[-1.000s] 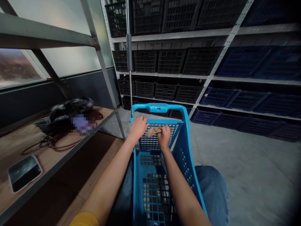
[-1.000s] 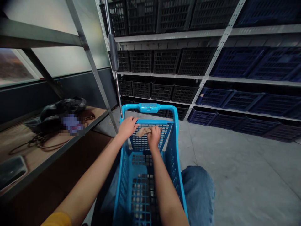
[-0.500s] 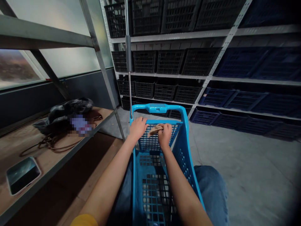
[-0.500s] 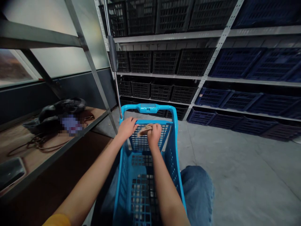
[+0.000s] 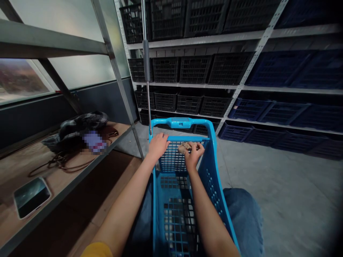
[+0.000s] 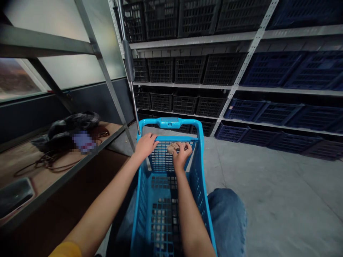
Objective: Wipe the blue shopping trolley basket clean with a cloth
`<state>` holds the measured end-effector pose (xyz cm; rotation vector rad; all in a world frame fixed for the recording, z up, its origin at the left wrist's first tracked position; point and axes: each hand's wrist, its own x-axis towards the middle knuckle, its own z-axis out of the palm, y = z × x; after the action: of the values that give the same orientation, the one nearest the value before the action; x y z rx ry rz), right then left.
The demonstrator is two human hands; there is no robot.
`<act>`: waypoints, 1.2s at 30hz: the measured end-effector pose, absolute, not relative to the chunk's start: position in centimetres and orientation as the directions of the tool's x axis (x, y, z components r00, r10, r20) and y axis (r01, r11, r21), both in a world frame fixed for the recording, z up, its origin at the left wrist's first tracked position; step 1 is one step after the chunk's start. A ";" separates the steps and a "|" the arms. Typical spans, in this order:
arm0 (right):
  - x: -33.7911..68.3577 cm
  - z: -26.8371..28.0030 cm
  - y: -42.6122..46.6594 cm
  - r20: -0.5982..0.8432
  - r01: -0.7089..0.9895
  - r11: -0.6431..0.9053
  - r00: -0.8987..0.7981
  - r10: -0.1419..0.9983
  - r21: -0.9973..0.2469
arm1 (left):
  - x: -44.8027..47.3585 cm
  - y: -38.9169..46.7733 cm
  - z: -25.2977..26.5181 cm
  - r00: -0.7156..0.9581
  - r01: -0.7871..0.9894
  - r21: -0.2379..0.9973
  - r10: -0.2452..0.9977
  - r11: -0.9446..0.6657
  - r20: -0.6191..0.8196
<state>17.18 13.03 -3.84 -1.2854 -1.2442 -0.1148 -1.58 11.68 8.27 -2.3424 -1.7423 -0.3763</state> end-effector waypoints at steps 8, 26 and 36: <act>14.3 -3.5 13.2 0.739 0.658 0.455 0.236 0.631 -0.599 | -1.9 11.8 8.1 0.287 0.954 -0.014 0.894 -0.300 0.344; 17.4 -4.6 13.1 0.736 0.782 0.248 0.355 0.576 -0.572 | -2.1 12.0 7.8 0.291 0.952 -0.016 0.883 -0.307 0.368; 18.1 -9.5 10.9 0.352 0.439 0.039 0.662 0.661 -0.898 | -2.0 11.8 7.9 0.283 0.953 0.001 0.891 -0.303 0.354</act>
<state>18.06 10.86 -9.47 -1.5931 -0.9286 0.2153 -2.03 11.78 7.90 -2.3389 -1.7112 -0.4293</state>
